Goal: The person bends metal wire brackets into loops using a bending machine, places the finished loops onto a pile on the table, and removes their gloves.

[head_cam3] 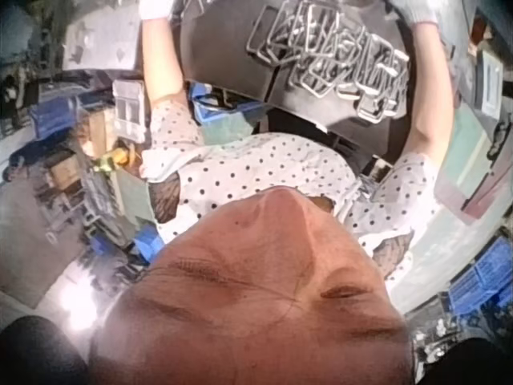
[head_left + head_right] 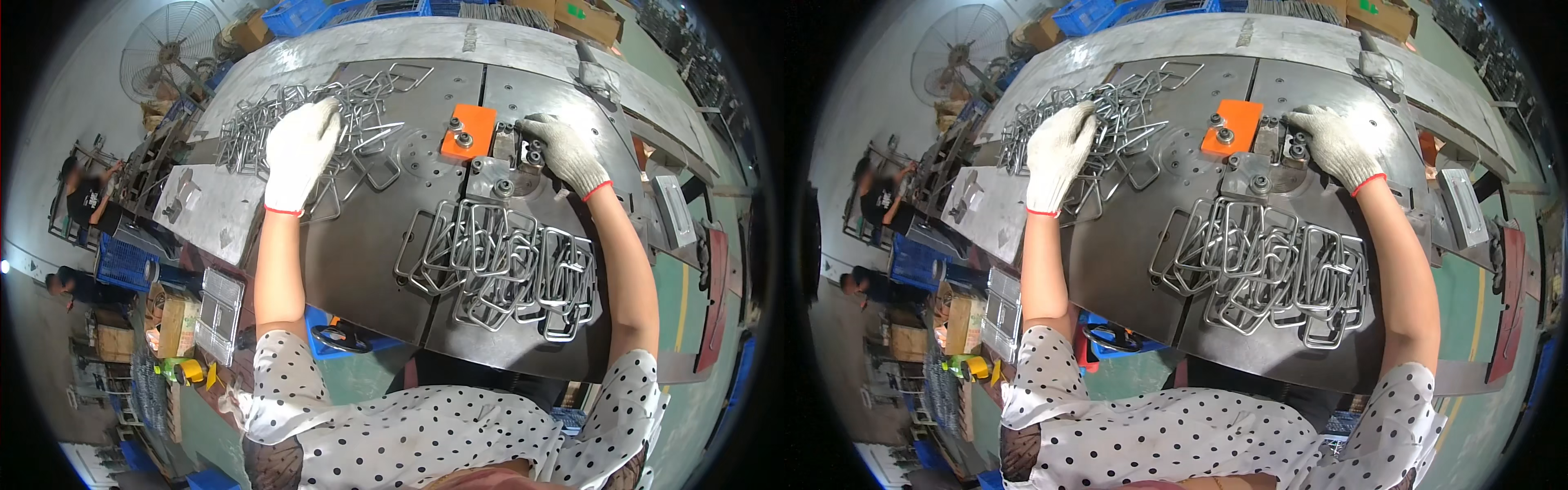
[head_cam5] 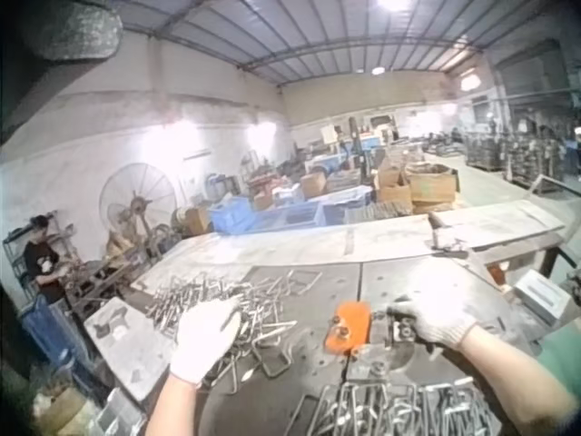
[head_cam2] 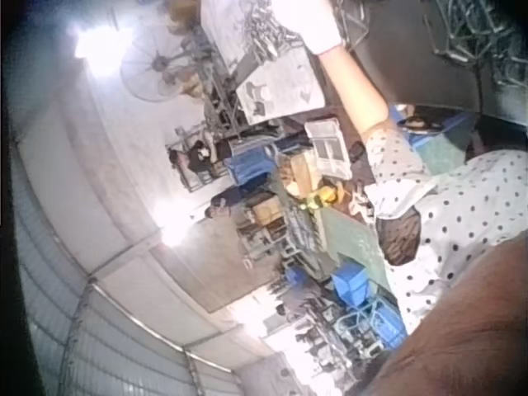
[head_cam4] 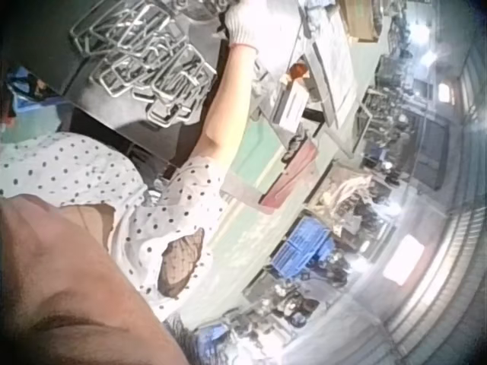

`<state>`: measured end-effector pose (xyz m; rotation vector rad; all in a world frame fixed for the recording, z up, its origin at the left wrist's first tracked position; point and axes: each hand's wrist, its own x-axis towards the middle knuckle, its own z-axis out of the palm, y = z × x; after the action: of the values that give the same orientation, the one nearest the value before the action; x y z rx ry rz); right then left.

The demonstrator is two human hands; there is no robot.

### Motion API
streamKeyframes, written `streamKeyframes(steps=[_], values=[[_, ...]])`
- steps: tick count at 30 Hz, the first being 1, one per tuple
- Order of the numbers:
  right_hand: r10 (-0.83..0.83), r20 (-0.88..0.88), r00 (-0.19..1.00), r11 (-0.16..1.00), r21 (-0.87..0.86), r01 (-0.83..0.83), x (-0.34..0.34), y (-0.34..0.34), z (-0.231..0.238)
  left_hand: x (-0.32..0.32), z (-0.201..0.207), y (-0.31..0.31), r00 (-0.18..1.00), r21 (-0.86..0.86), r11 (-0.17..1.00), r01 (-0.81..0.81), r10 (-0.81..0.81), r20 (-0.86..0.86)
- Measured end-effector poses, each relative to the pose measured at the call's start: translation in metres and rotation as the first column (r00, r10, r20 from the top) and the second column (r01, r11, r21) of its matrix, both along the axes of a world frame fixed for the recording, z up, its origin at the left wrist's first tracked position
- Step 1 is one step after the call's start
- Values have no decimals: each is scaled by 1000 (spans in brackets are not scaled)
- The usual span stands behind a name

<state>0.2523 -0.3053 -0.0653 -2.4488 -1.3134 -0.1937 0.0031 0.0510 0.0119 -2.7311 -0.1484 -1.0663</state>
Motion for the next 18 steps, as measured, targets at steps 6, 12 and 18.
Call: streamKeyframes(steps=[6,12,18], values=[[-81,-102,992,996,-42,77,-21,5,20,4,-11,-9,988,-186,971,148,-154,-20],[-47,-35,998,998,-43,46,-11,4,10,4,-9,-12,985,-139,981,135,-148,-87],[-9,-219,976,982,180,50,9,13,10,8,-11,-14,980,-153,976,155,-171,-100]])
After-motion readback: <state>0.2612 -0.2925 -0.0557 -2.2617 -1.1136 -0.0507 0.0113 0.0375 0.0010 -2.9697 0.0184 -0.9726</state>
